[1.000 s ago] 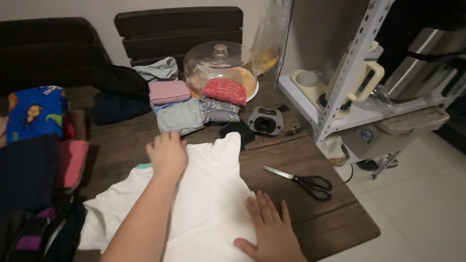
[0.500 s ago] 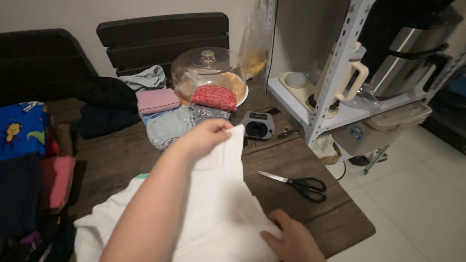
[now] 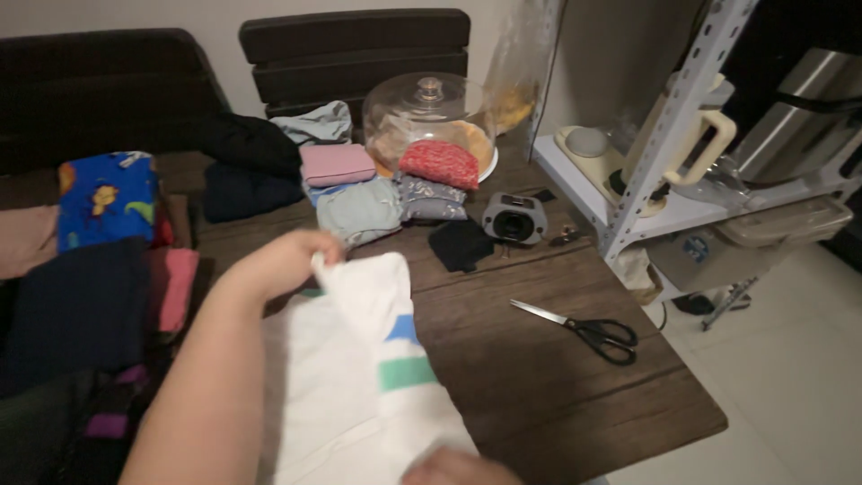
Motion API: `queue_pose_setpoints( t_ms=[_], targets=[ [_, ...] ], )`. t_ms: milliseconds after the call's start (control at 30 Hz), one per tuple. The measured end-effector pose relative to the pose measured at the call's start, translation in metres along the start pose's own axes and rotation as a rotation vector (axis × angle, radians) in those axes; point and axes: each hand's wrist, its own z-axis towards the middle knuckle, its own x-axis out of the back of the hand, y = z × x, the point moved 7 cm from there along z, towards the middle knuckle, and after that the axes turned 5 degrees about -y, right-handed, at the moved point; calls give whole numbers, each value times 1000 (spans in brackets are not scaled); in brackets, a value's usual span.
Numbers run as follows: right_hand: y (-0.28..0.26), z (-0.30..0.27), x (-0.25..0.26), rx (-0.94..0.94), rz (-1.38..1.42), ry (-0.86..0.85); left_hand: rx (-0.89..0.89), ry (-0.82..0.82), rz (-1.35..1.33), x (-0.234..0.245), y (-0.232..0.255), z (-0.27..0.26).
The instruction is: The person folds a white t-shirt with a cartoon graphic, then a blue pair of shorts, and finally a black pair of pants on a wooden table. Each item is folded neatly and placed into a green laundry bag.
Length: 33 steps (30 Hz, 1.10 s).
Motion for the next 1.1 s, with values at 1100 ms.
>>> queue_pose_setpoints(
  t_ms=[1100],
  targets=[
    [-6,20,55,577,-616,413,727,323,-224,-36,82,-149]
  ],
)
